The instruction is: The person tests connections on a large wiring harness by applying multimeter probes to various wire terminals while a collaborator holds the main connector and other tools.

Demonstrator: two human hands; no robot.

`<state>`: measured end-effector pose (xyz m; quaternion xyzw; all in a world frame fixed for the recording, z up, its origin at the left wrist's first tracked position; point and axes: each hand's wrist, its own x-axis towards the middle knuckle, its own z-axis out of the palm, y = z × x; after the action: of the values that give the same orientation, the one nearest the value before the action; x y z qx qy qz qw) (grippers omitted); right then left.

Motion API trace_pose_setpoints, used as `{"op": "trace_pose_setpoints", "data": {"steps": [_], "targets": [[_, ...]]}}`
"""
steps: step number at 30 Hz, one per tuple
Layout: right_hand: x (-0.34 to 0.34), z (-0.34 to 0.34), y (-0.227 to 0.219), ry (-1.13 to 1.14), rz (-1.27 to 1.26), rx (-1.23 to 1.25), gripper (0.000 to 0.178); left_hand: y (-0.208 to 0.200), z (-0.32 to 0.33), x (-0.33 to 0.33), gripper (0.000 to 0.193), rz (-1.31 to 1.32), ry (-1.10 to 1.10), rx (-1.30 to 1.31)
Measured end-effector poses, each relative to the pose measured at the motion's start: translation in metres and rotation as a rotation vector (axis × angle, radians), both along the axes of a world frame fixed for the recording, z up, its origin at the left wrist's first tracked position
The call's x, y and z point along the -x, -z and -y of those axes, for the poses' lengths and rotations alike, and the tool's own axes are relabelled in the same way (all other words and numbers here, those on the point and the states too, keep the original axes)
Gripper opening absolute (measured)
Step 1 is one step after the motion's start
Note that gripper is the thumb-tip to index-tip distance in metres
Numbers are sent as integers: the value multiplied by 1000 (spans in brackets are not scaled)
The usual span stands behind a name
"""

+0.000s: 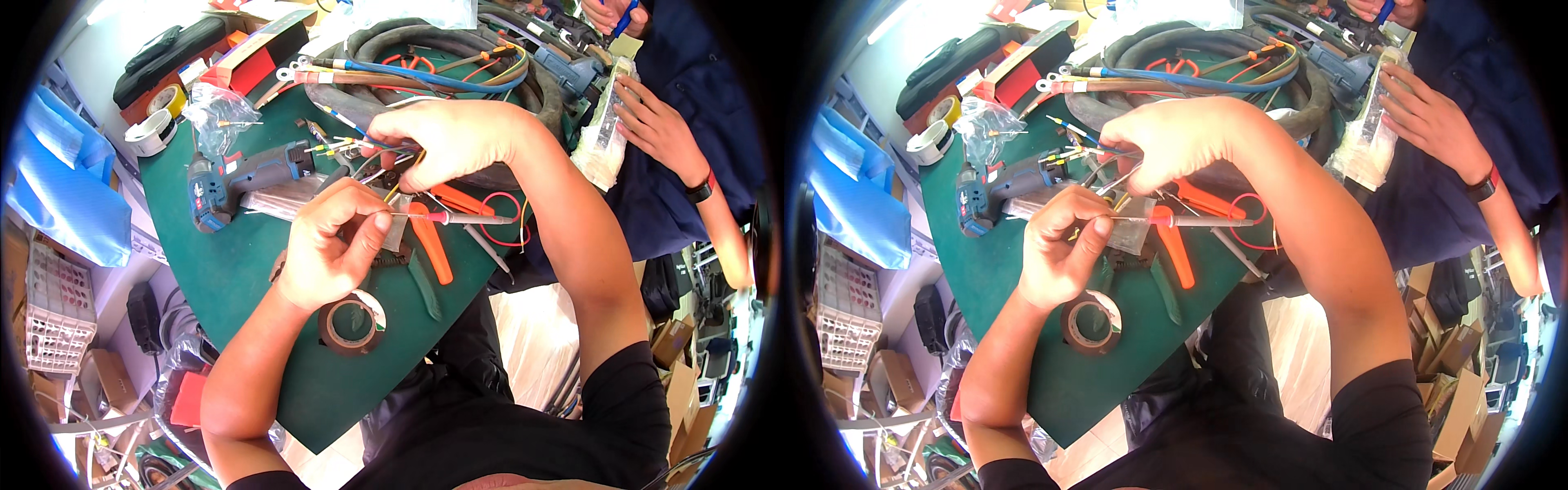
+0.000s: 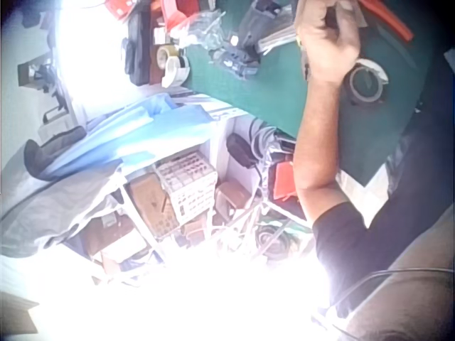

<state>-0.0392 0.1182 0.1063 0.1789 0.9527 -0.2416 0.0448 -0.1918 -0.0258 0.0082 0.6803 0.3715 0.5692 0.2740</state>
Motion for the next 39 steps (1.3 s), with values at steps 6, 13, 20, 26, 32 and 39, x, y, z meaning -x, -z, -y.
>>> {"op": "trace_pose_setpoints", "data": {"steps": [6, 13, 20, 26, 32, 39], "targets": [[2, 6, 5, 125, -89, 57, 34, 6, -6, 1, 5, 51, -44, -99], [5, -12, 25, 324, -383, 344, 17, 1, 0, 0, 4, 10, -27, -34], [19, -11, 27, 539, -521, 124, 18, -3, 4, -11, 6, -202, -10, -143], [23, -11, 32, 407, -359, -29, 21, -2, 6, -20, 10, -314, 8, -179], [31, 4, 25, 266, -70, -249, 22, -1, 6, -21, 16, -404, 25, -286], [42, 6, 37, 101, 255, -300, 27, 3, 1, -21, 16, -463, 38, -340]]}}
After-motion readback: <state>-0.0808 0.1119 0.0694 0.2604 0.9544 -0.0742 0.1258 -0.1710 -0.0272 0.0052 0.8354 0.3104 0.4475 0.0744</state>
